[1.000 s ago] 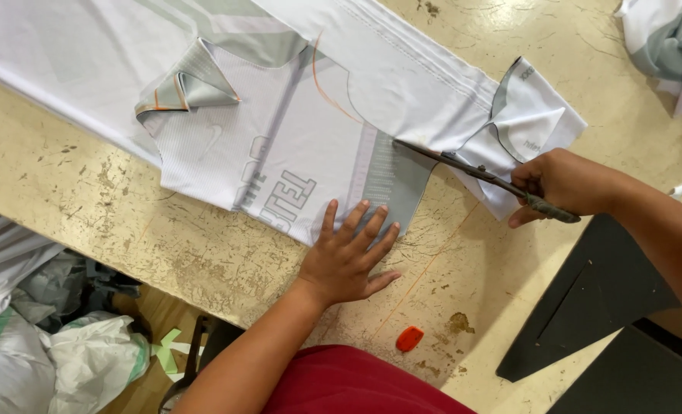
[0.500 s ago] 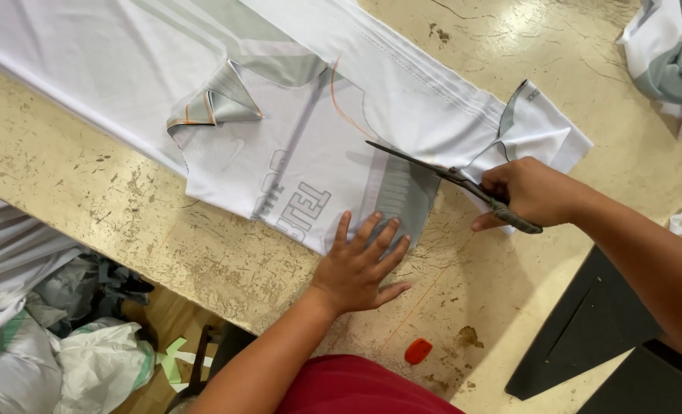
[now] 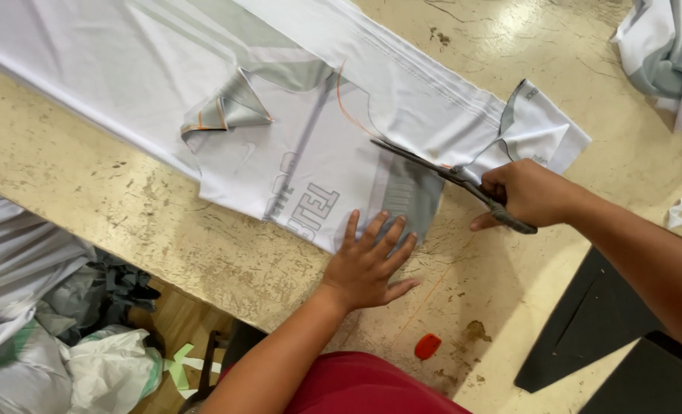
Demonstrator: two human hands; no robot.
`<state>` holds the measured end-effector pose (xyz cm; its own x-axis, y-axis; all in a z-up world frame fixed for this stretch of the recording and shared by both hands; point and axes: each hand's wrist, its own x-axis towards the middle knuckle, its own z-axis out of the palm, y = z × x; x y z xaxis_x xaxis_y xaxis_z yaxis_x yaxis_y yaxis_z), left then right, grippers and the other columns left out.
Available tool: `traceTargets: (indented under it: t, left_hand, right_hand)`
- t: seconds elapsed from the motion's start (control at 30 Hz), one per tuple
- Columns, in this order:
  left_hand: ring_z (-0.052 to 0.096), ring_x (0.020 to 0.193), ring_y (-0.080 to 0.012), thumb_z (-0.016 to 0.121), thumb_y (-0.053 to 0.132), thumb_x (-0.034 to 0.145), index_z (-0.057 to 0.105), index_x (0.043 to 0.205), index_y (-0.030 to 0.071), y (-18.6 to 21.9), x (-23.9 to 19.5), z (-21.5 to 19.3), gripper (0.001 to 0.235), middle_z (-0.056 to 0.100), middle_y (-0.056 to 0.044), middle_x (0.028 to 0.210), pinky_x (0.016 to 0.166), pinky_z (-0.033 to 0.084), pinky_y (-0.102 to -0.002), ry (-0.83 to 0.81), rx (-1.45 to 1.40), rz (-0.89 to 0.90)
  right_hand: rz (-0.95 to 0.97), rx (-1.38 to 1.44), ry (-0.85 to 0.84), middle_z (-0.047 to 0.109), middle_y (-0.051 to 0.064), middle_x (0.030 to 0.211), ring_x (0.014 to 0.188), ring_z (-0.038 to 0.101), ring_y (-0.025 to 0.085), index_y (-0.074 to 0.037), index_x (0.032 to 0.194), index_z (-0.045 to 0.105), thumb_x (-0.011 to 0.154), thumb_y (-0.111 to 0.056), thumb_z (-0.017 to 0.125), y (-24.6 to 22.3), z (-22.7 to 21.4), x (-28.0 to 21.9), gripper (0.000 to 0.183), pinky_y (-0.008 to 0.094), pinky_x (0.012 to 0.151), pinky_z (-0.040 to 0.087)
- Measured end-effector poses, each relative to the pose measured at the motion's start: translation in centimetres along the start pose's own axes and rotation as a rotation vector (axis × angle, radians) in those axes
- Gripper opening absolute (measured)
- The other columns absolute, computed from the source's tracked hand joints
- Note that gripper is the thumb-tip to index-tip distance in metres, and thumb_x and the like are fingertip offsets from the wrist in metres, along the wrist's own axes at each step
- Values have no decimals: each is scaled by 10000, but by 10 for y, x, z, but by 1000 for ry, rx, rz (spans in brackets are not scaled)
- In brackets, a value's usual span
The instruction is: Cutting fabric pieces along a pattern and then folding and organizing them on a workbench.
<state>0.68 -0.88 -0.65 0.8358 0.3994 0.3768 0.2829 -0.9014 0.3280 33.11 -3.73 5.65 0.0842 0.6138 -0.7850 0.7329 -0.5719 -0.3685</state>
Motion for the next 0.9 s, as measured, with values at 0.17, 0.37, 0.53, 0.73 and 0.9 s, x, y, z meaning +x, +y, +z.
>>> traceTargets:
  t: [0.17,0.37,0.53,0.73,0.9]
  left_hand:
    - [521,1343,-373,455,681,899,615,1278,184,2,0,-2,645,557,-132,1408,1191,169,-695,22,4,17]
    - [535,1336,-365,392,681,937,619,1288,180,-1,2,-4,653,577,-135,1378,1204,153,-677,41,6,4]
    - [539,1332,-369,389,698,923,607,1315,168,-2,1,-4,695,578,-144,1379,1197,160,-688,42,-4,15]
    - [667,1212,-341,428,526,1012,695,1229,169,-13,-1,-26,497,646,-128,1346,1146,338,-690,291,-264,92]
    - [678,1134,-373,623,203,967,708,1024,144,-139,44,-55,118,696,-136,1207,1035,435,-644,217,-131,238]
  right_hand:
    - [-10,-114,114,675,134,570,661,712,351,-44,731,708,581,-571,952,-57,6,-6,600,413,661,531]
    - [-29,-150,233,678,115,593,697,725,370,-60,769,712,614,-615,909,-68,25,7,610,428,656,560]
    - [8,-109,271,655,105,564,667,711,362,-73,762,715,640,-526,922,-66,37,9,513,418,637,556]
    - [20,4,273,670,93,556,698,731,349,-97,724,715,655,-464,906,-56,55,11,419,430,675,583]
    - [76,1,247,695,138,610,775,738,387,-100,763,727,756,-266,774,-88,56,-4,173,470,719,592]
